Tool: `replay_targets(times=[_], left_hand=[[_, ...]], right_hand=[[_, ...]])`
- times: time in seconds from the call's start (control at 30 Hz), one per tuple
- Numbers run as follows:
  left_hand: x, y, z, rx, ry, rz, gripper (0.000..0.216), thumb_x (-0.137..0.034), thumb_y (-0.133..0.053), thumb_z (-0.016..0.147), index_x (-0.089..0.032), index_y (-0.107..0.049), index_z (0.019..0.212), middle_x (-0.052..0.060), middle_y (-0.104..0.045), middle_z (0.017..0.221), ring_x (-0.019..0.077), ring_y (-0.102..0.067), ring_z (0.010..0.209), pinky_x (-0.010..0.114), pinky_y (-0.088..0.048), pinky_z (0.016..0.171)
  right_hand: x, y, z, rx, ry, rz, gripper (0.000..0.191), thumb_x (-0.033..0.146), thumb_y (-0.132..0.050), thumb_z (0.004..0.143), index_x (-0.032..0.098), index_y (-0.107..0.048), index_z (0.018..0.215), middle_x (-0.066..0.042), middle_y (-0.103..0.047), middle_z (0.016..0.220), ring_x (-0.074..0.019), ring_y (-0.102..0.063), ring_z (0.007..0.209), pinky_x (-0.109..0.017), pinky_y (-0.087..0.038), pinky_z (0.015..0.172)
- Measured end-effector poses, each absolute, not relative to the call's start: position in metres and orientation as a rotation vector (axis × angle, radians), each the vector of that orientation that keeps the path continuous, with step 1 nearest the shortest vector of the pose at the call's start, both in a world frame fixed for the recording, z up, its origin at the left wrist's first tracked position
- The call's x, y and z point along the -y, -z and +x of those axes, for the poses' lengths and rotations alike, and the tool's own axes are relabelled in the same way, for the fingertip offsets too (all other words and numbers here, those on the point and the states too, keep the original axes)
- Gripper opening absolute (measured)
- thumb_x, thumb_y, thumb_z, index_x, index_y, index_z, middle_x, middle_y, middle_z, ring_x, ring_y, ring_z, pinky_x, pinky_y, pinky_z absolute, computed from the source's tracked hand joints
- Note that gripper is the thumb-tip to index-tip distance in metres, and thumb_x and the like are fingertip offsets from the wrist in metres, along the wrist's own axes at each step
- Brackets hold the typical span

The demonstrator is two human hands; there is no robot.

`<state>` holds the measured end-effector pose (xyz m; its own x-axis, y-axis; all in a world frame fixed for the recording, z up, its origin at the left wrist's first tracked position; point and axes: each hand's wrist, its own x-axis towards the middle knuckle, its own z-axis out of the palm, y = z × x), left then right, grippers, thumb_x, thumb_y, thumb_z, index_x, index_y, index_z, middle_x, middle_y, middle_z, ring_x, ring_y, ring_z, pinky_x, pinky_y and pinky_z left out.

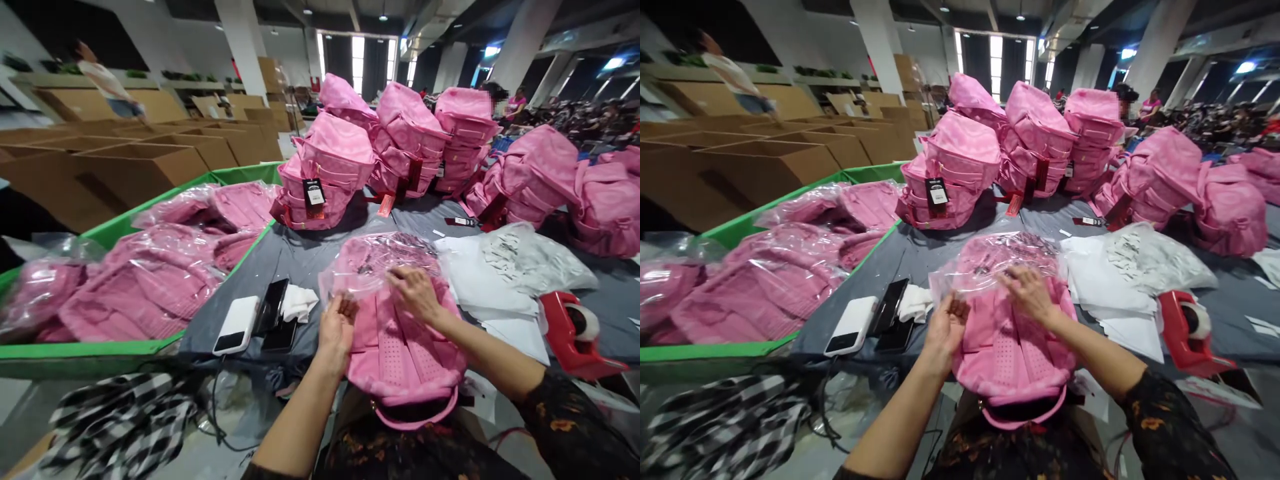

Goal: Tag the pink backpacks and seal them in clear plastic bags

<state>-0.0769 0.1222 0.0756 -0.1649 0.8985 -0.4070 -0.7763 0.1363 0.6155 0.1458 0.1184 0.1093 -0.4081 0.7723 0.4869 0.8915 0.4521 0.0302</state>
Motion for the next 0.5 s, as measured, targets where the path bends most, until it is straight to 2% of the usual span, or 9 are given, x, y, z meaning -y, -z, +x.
replay_targets(times=[0.07,0.13,0.23,0.33,0.37,0.4,0.5], left_hand=[[-0.116,-0.080,-0.085,-0.943,-1.607,0.207,0.012,-0.022,-0.078,0.081,-0.016,-0.068,0.083,-0.002,-0.070,0.070,0.0086,-0.065,0.058,0.021,-0.053,0.063],[-0.111,-0.084,-0.089,-1.017,-1.686,0.208,0.008,-0.018,-0.077,0.080,-0.015,-0.070,0.083,-0.002,-0.071,0.072,0.0064,-0.064,0.059,0.017,-0.051,0.063],[-0.102,-0.090,-0.090,-1.010,-1.631,0.126,0.006,-0.011,-0.074,0.079,-0.013,-0.069,0.077,-0.002,-0.071,0.070,0.0056,-0.065,0.060,0.016,-0.051,0.065],[-0.091,-0.096,-0.087,-0.922,-1.485,0.078,0.011,-0.011,-0.074,0.078,-0.013,-0.066,0.072,0.001,-0.072,0.067,0.0101,-0.068,0.061,0.022,-0.056,0.068],[-0.086,-0.098,-0.084,-0.917,-1.435,0.088,0.010,-0.012,-0.075,0.078,-0.013,-0.066,0.072,0.003,-0.073,0.069,0.0117,-0.069,0.061,0.023,-0.056,0.068],[-0.082,-0.100,-0.081,-0.923,-1.390,0.104,0.010,-0.013,-0.076,0.078,-0.013,-0.067,0.073,0.005,-0.074,0.071,0.0129,-0.070,0.061,0.025,-0.057,0.067],[-0.067,-0.105,-0.068,-0.963,-1.324,0.136,0.012,-0.015,-0.080,0.073,-0.012,-0.069,0.075,0.008,-0.076,0.076,0.0143,-0.071,0.062,0.026,-0.057,0.066]], right_hand=[[-0.130,-0.122,0.169,2.102,0.350,-1.790,0.044,0.013,-0.058,0.090,0.021,-0.067,0.132,-0.015,-0.065,0.133,-0.0311,-0.057,0.122,-0.044,-0.040,0.104],[-0.149,-0.146,0.195,1.971,0.252,-2.037,0.039,0.010,-0.056,0.088,0.018,-0.072,0.123,-0.015,-0.071,0.122,-0.0300,-0.062,0.114,-0.040,-0.042,0.099],[-0.176,-0.193,0.238,2.102,0.012,-2.092,0.030,0.018,-0.064,0.087,0.019,-0.074,0.116,-0.010,-0.076,0.108,-0.0271,-0.068,0.101,-0.033,-0.046,0.084],[-0.193,-0.238,0.275,2.418,-0.325,-2.087,0.038,0.027,-0.081,0.077,0.021,-0.074,0.114,-0.005,-0.077,0.093,-0.0237,-0.068,0.085,-0.029,-0.046,0.073],[-0.193,-0.250,0.282,2.443,-0.266,-2.145,0.040,0.027,-0.083,0.075,0.020,-0.074,0.113,-0.006,-0.076,0.092,-0.0243,-0.068,0.084,-0.030,-0.047,0.074],[-0.190,-0.258,0.286,2.394,-0.067,-2.205,0.039,0.025,-0.082,0.076,0.018,-0.073,0.114,-0.008,-0.076,0.096,-0.0261,-0.068,0.087,-0.033,-0.048,0.077],[-0.156,-0.257,0.262,2.059,0.756,-1.992,0.036,0.017,-0.063,0.090,0.013,-0.067,0.125,-0.020,-0.069,0.122,-0.0327,-0.062,0.110,-0.047,-0.048,0.091]])
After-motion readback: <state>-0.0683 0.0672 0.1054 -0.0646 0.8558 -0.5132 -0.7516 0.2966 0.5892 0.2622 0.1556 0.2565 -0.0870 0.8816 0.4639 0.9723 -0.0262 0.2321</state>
